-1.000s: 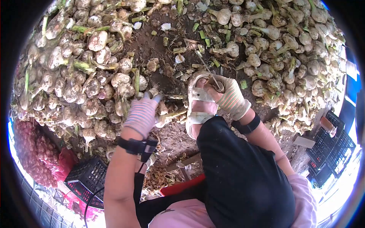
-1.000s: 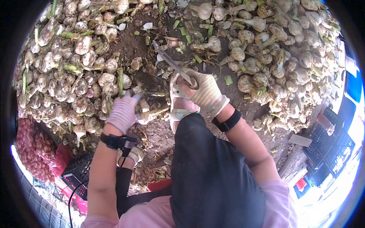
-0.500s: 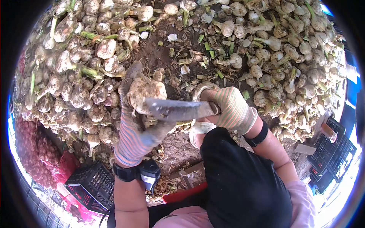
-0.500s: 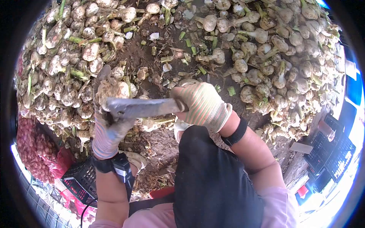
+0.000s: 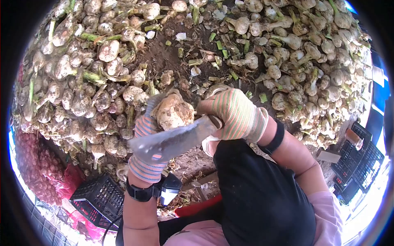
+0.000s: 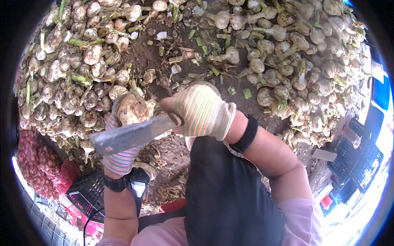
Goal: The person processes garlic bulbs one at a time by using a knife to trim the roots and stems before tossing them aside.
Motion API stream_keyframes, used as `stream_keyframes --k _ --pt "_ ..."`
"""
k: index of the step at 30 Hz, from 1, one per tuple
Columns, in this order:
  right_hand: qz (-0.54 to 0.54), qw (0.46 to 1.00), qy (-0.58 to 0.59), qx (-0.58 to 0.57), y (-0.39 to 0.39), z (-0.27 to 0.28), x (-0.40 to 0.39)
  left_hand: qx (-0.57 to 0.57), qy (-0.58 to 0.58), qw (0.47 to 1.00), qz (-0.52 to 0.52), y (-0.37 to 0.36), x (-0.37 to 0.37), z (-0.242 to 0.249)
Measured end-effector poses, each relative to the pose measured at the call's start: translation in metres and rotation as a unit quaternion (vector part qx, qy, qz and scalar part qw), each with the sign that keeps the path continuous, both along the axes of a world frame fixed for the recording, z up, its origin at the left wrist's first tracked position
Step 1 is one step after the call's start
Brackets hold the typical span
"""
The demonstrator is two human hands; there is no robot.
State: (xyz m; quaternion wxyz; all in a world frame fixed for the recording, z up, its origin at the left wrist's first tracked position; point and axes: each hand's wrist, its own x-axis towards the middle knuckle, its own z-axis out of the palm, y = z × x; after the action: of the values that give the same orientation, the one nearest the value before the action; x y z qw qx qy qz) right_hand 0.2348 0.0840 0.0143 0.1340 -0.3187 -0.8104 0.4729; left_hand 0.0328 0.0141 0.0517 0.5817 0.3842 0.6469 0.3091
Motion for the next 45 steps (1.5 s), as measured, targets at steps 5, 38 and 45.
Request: stream_keyframes --k 5,38,45 --pt "-0.073 0.997 -0.009 -0.017 -0.005 -0.026 0.012 -0.005 -0.061 0.998 0.0 -0.021 0.009 -0.005" --pt "-0.275 0.9 0.062 -0.332 -0.025 -0.019 0.023 0.044 -0.536 0.8 0.267 0.026 0.008 -0.003" --pt "-0.189 0.922 0.164 -0.295 -0.031 -0.06 0.007 0.076 -0.727 0.638 0.242 0.036 0.033 -0.017"
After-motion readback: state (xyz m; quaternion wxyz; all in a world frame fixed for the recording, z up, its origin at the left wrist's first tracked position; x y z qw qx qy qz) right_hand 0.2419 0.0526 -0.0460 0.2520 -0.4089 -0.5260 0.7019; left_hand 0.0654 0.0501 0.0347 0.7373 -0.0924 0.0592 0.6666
